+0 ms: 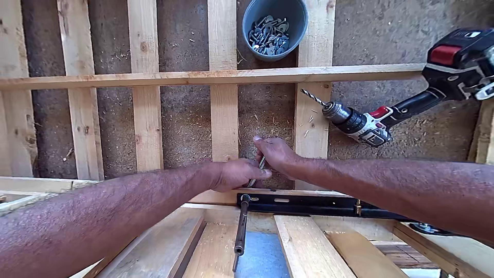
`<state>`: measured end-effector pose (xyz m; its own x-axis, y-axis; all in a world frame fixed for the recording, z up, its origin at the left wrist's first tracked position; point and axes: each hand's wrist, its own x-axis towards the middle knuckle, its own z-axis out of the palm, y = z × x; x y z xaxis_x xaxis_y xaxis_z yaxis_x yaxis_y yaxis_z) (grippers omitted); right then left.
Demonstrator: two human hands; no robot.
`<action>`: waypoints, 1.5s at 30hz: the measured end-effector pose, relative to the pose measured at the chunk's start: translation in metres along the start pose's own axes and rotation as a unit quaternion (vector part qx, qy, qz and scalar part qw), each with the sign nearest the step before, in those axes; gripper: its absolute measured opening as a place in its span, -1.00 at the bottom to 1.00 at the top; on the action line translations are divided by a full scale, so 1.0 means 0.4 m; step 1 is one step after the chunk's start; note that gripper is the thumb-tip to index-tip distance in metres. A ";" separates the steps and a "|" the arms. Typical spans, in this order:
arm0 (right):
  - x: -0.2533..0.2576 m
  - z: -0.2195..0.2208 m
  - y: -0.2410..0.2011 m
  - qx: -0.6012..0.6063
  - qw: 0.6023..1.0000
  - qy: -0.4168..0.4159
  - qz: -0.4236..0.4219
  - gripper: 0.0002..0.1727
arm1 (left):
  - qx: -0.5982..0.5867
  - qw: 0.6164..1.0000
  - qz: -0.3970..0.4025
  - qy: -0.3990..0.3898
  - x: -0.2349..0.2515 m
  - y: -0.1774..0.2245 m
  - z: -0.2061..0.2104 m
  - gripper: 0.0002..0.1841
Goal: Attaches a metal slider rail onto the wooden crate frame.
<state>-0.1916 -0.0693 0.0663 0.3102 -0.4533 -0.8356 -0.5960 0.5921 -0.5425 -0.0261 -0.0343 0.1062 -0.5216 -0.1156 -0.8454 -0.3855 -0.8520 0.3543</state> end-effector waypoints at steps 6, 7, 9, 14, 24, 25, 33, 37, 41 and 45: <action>-0.139 -0.096 -0.162 -0.404 0.914 -0.011 -0.035 -0.23 | 0.078 0.988 -0.005 0.131 0.007 -0.003 0.044 -0.21; -0.195 -0.100 -0.215 -0.458 0.888 -0.006 -0.047 -0.31 | 0.049 0.990 -0.002 0.134 0.010 -0.011 0.040 -0.27; -0.328 -0.081 -0.364 -0.534 0.841 -0.085 0.027 -0.49 | 0.004 0.992 -0.012 0.127 0.022 -0.022 0.026 -0.40; -0.477 -0.017 -0.338 -0.596 0.793 -0.070 -0.105 -0.62 | -0.035 0.998 -0.039 0.036 0.052 -0.023 -0.016 -0.36; -0.948 -0.019 -0.219 -0.372 0.845 0.302 -0.237 -0.40 | 0.133 0.967 0.168 0.134 -0.099 0.163 -0.086 -0.32; -0.957 -0.009 -0.180 -0.341 0.840 0.351 -0.236 -0.39 | 0.159 0.959 0.190 0.135 -0.142 0.190 -0.094 -0.36; -0.883 0.049 -0.032 -0.267 0.738 0.554 -0.277 -0.49 | 0.311 0.904 0.228 0.187 -0.534 0.170 -0.069 -0.39; -0.878 0.048 -0.048 -0.281 0.747 0.524 -0.298 -0.50 | 0.299 0.898 0.243 0.212 -0.709 0.085 -0.024 -0.55; -0.884 0.041 -0.039 -0.291 0.751 0.490 -0.333 -0.50 | 0.289 0.855 0.312 0.297 -0.841 0.012 0.096 -0.75; -0.889 0.041 -0.036 -0.296 0.750 0.473 -0.355 -0.49 | 0.213 0.822 0.438 0.296 -0.870 -0.107 0.181 -0.61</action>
<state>-0.2810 0.0943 0.3699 0.2062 -0.9505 0.2325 -0.8409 -0.2937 -0.4546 0.1167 0.0794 0.4143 -0.3288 -0.9244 -0.1931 -0.3571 -0.0676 0.9316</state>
